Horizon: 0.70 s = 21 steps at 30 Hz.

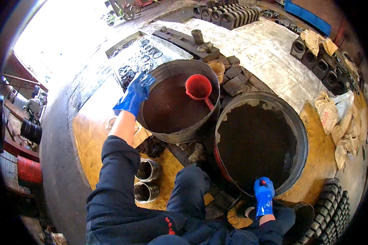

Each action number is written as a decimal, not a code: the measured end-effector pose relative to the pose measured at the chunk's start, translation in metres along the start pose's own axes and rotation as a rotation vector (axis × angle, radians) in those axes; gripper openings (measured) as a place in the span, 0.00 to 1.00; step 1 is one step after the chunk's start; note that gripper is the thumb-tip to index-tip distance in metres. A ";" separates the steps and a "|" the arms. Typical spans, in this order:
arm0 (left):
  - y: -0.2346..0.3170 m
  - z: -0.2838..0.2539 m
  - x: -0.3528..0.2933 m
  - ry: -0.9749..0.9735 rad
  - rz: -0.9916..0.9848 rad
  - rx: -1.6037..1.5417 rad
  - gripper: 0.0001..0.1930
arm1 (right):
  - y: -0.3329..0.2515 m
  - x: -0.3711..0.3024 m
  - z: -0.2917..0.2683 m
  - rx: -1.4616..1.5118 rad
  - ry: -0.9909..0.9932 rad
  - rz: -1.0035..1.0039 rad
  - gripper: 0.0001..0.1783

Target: The person cleans dark metal rings by dipping them into a barrel of liquid and scrubbing them with a brush, then moves the rings between different barrels and places some on the floor.

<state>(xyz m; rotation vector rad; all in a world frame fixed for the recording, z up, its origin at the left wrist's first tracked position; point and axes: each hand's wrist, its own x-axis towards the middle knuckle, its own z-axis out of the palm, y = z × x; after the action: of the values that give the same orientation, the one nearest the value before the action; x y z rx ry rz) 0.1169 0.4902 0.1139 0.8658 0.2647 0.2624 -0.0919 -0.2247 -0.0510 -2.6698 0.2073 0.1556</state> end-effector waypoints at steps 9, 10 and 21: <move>-0.086 0.239 -0.093 -0.665 0.547 1.173 0.17 | 0.003 -0.006 -0.010 -0.034 0.117 0.010 0.15; -0.111 0.259 -0.105 -0.692 0.378 0.935 0.17 | 0.006 -0.004 -0.012 0.021 0.124 -0.039 0.15; -0.376 0.264 -0.287 -0.860 -0.389 0.651 0.15 | 0.010 -0.030 -0.014 0.290 0.364 -0.426 0.12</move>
<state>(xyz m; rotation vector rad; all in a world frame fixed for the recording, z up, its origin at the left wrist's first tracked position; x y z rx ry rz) -0.0191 -0.0255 0.0205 1.4567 -0.3120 -0.5953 -0.1217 -0.2366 -0.0385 -2.3662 -0.2135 -0.4608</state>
